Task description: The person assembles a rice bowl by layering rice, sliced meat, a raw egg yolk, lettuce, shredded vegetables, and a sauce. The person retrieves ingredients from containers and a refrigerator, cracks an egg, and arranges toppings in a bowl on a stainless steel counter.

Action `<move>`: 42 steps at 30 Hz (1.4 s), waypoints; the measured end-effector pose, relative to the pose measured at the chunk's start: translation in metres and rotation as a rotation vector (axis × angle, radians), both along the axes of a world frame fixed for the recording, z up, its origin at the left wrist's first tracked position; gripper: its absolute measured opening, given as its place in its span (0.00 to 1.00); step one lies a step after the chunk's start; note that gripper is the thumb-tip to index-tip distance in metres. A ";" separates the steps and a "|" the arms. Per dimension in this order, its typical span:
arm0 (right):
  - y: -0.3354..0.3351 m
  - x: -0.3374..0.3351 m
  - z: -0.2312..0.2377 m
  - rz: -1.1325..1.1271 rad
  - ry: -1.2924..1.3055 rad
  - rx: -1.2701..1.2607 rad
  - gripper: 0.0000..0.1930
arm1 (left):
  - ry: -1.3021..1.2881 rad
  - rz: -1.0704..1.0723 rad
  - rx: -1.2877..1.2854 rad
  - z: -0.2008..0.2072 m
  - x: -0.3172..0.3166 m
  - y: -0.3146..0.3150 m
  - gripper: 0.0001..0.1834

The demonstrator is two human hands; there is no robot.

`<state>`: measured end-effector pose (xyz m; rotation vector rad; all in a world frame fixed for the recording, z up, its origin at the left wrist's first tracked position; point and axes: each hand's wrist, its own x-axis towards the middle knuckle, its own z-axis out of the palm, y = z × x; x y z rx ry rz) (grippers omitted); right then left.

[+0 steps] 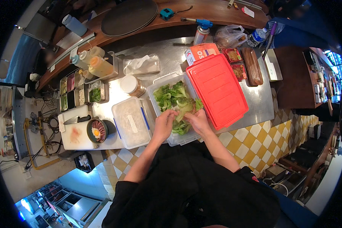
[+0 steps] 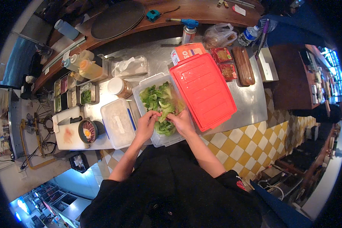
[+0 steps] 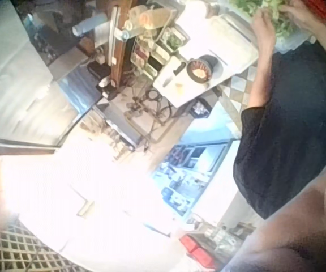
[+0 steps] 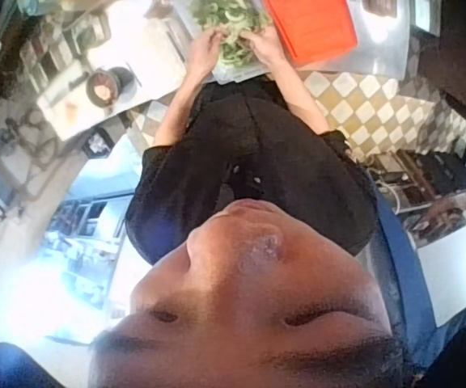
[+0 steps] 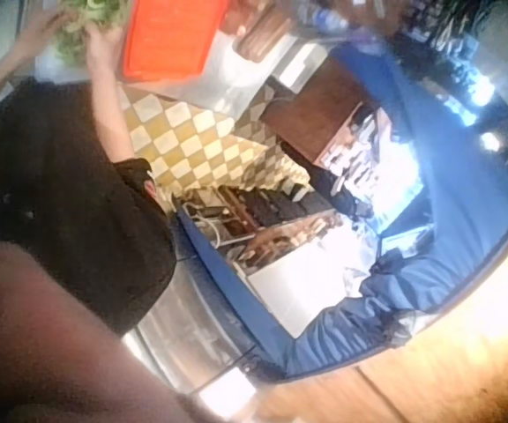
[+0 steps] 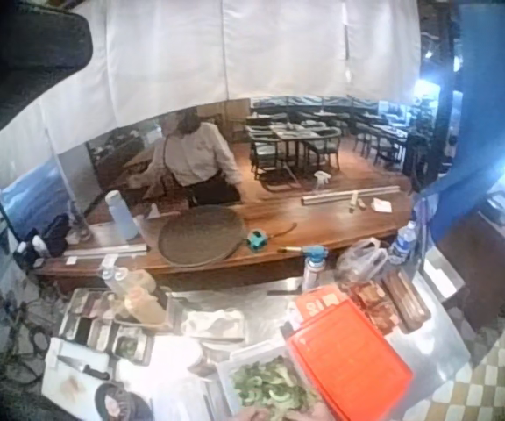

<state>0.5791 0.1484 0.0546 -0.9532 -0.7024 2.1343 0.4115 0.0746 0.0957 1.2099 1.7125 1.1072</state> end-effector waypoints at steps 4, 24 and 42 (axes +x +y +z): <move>-0.004 0.001 -0.011 -0.008 -0.156 0.194 0.23 | 0.147 -0.083 -0.040 0.005 0.002 0.001 0.11; -0.012 0.023 -0.009 -0.052 -0.322 0.261 0.15 | 0.196 0.041 -0.038 -0.005 -0.003 0.022 0.14; -0.025 -0.026 0.025 0.329 -0.314 0.258 0.14 | 0.113 -0.134 0.036 0.011 -0.019 -0.056 0.12</move>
